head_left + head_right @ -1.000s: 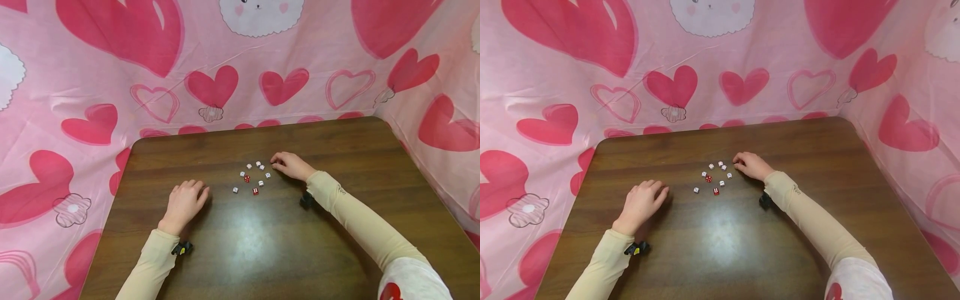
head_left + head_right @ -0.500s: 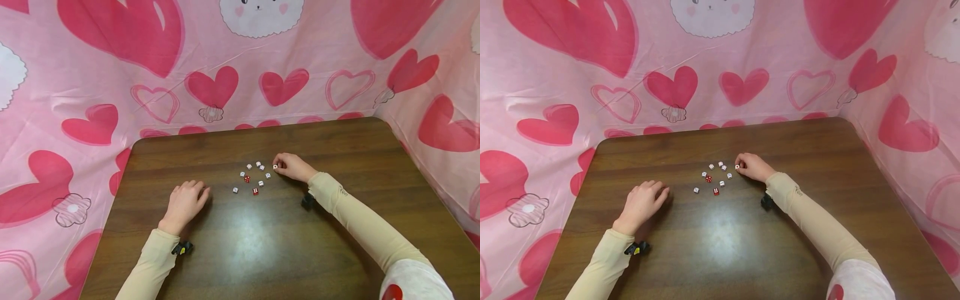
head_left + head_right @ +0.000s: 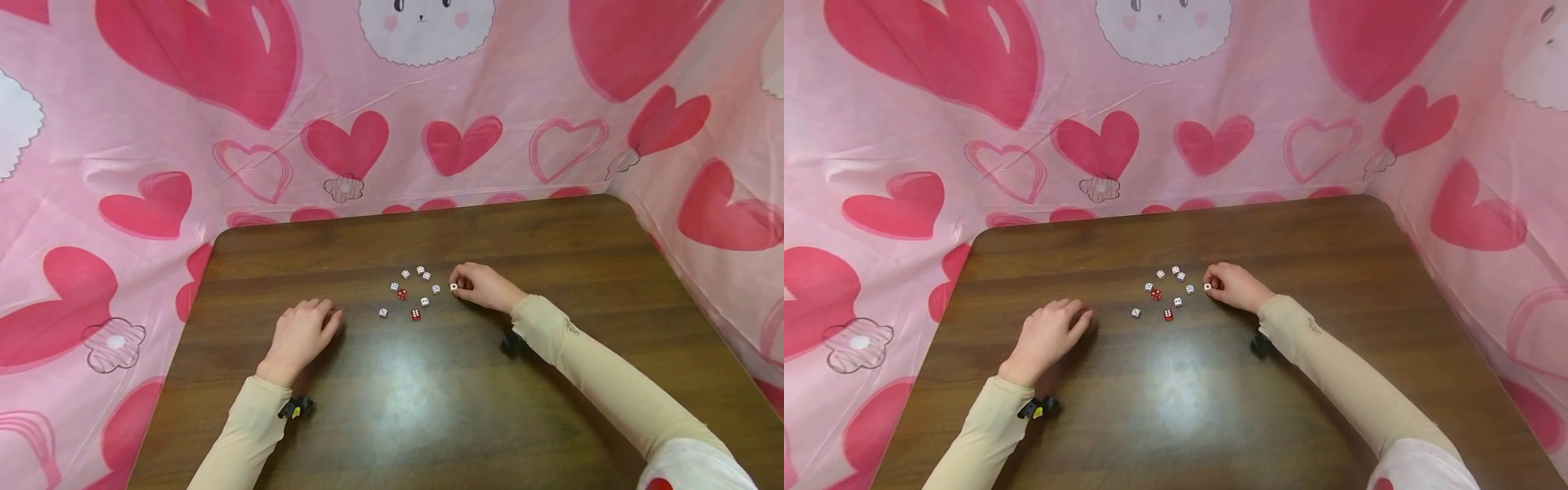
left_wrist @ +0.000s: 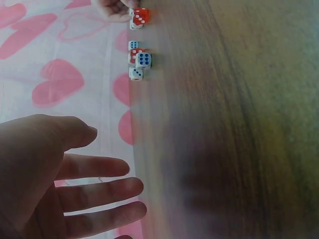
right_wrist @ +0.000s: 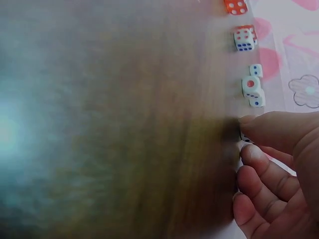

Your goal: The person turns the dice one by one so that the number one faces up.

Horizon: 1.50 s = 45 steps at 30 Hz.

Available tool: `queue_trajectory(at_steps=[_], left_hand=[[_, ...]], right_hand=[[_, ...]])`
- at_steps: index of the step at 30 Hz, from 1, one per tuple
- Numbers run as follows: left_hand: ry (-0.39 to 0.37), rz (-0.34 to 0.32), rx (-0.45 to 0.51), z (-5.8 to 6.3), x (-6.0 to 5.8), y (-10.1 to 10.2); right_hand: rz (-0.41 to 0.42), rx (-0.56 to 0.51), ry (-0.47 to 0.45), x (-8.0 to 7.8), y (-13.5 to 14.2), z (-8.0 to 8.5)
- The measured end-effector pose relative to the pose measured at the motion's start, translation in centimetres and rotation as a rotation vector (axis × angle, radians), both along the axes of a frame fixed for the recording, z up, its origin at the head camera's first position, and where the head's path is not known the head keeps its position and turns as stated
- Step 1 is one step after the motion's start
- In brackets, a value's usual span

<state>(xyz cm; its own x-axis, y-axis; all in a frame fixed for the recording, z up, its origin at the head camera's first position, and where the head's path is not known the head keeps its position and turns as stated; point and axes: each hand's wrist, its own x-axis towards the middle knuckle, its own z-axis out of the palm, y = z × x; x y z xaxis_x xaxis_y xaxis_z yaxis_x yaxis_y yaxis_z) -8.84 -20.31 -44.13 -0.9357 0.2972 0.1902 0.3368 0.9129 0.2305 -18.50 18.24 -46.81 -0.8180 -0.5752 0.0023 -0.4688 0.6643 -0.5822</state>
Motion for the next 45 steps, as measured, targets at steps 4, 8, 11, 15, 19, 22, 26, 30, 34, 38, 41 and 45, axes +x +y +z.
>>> queue_trajectory(at_steps=[4, 8, 11, 15, 19, 22, 26, 30, 34, 38, 41, 45], left_hand=[[-0.01, 0.002, -0.008, 0.0, 0.0, 0.0], [-0.007, -0.002, -0.009, -0.2, -0.1, 0.0], [0.002, -0.009, -0.008, -0.3, -0.1, 0.0], [0.009, -0.014, -0.007, -0.4, -0.1, 0.1], [0.006, -0.013, -0.005, -0.5, -0.1, 0.2], [0.001, -0.014, -0.005, -0.5, -0.1, 0.2], [-0.017, -0.013, -0.003, -0.4, -0.1, 0.2], [-0.036, -0.007, 0.006, -0.3, -0.1, 0.2], [-0.049, -0.006, 0.012, -0.3, -0.2, 0.2], [-0.056, -0.007, 0.01, -0.4, -0.2, 0.2], [-0.053, -0.008, 0.008, -0.4, -0.2, 0.3], [-0.046, -0.013, 0.009, -0.5, -0.2, 0.3]], right_hand=[[0.014, -0.008, 0.006, 0.8, 0.3, -0.1], [0.018, -0.008, 0.007, 1.6, 0.5, -0.4], [0.018, -0.007, 0.005, 2.5, 0.7, -0.5], [0.028, -0.014, -0.001, 3.5, 1.0, -0.6], [0.045, -0.022, 0.004, 4.4, 1.2, -0.7], [0.058, -0.026, 0.016, 5.0, 1.2, -0.8], [0.058, -0.025, 0.012, 5.7, 1.2, -0.9], [0.055, -0.024, 0.008, 6.4, 1.2, -0.8], [0.071, -0.02, 0.01, 7.0, 1.3, -0.6], [0.075, -0.018, 0.004, 7.7, 1.3, -0.4], [0.074, -0.012, 0.0, 8.2, 1.4, -0.4], [0.077, -0.002, 0.005, 8.7, 1.5, -0.4]])
